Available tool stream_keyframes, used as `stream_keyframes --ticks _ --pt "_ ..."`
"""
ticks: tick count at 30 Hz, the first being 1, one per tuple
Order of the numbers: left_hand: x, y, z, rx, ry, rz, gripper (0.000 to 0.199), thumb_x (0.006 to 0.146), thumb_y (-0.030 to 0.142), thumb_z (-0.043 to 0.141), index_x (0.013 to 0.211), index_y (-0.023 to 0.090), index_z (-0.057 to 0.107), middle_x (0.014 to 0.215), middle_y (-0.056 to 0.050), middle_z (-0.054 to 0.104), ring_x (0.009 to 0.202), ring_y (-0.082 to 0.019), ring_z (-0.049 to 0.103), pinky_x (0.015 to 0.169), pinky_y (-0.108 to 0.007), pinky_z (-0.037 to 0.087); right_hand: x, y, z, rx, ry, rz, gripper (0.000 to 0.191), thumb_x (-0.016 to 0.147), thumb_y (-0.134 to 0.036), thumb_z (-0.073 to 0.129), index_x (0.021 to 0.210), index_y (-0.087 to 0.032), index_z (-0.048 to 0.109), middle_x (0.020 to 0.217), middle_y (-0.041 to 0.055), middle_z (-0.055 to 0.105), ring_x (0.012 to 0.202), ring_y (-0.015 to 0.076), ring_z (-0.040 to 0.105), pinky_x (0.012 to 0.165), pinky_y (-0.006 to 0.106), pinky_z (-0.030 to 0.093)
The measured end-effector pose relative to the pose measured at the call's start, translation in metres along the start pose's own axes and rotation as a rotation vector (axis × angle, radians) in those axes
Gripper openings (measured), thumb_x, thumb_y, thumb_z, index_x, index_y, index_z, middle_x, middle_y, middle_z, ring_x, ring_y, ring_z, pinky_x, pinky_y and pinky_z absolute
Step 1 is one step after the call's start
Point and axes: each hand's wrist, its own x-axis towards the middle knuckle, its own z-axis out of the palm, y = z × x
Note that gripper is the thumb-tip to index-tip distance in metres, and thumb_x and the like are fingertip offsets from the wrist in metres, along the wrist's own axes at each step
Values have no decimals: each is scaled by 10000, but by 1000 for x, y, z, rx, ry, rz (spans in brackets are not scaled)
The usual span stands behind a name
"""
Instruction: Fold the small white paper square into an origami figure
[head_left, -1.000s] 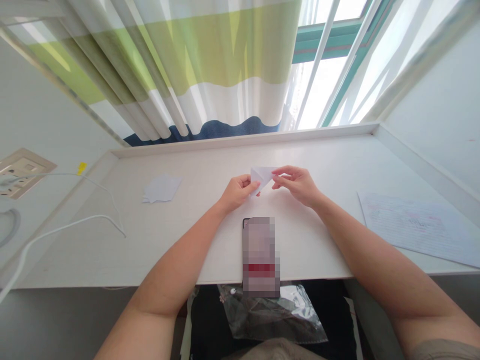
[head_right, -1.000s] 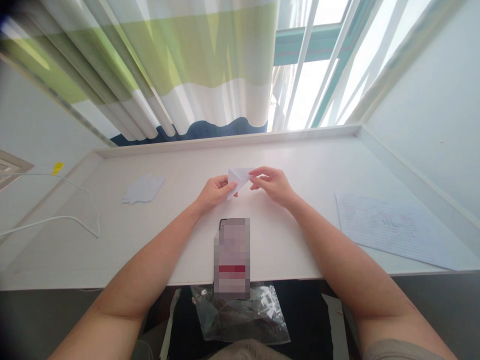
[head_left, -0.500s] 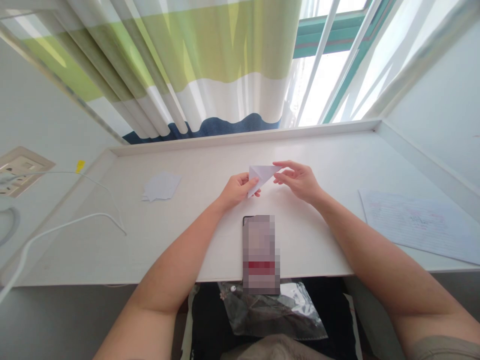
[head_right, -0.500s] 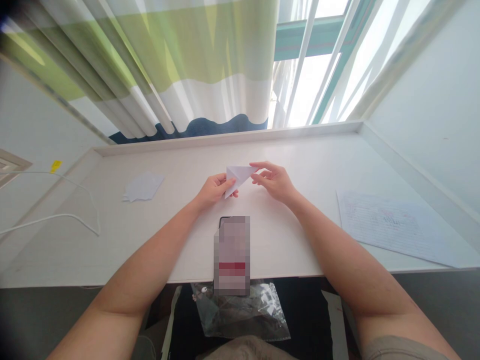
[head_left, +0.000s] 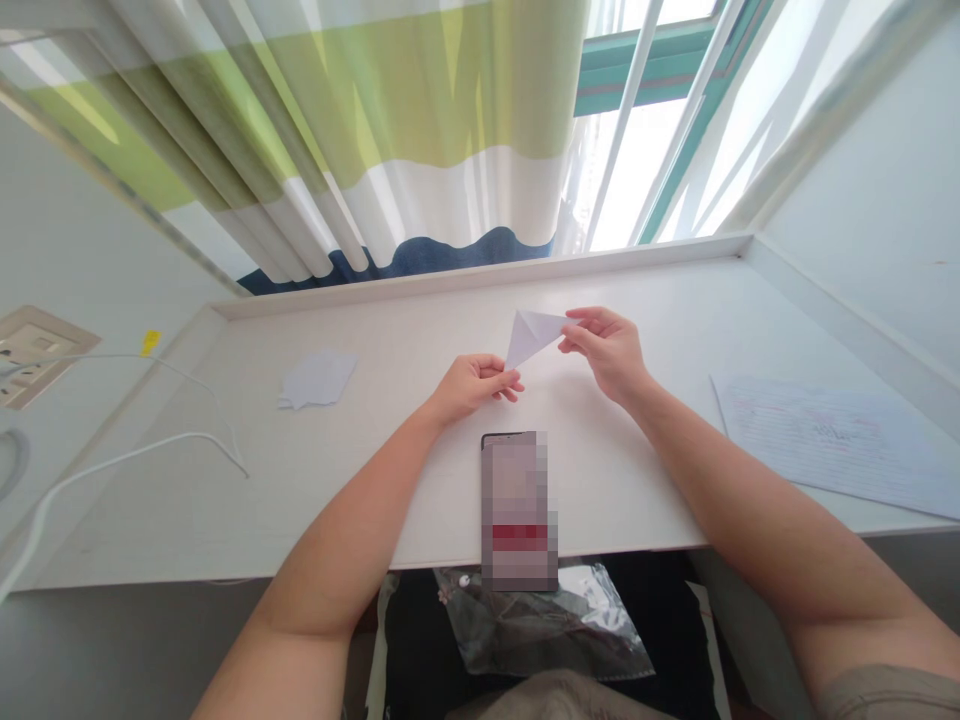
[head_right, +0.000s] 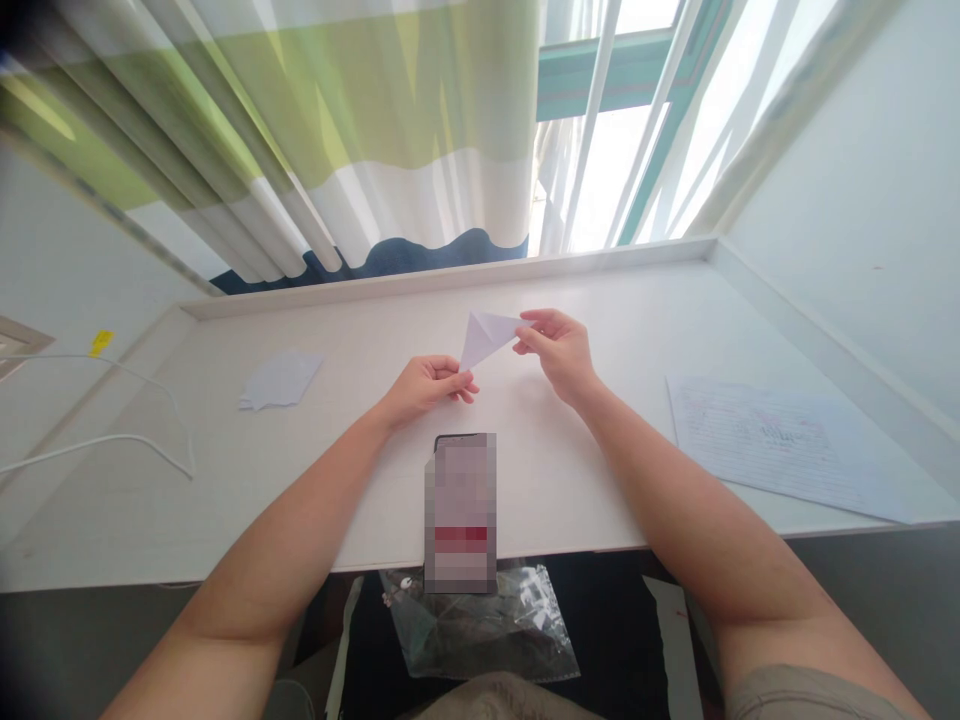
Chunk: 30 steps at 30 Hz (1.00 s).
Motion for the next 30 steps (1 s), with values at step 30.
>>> stream_keyframes --ticks 30 --pt "-4 7 11 -60 -12 -61 428 700 389 1013 958 145 774 925 -123 860 811 -226 813 742 -319 556 -14 6 8 -27 -243 159 431 691 -595 1002 692 -223 783 706 37 767 716 186 703 785 383 578"
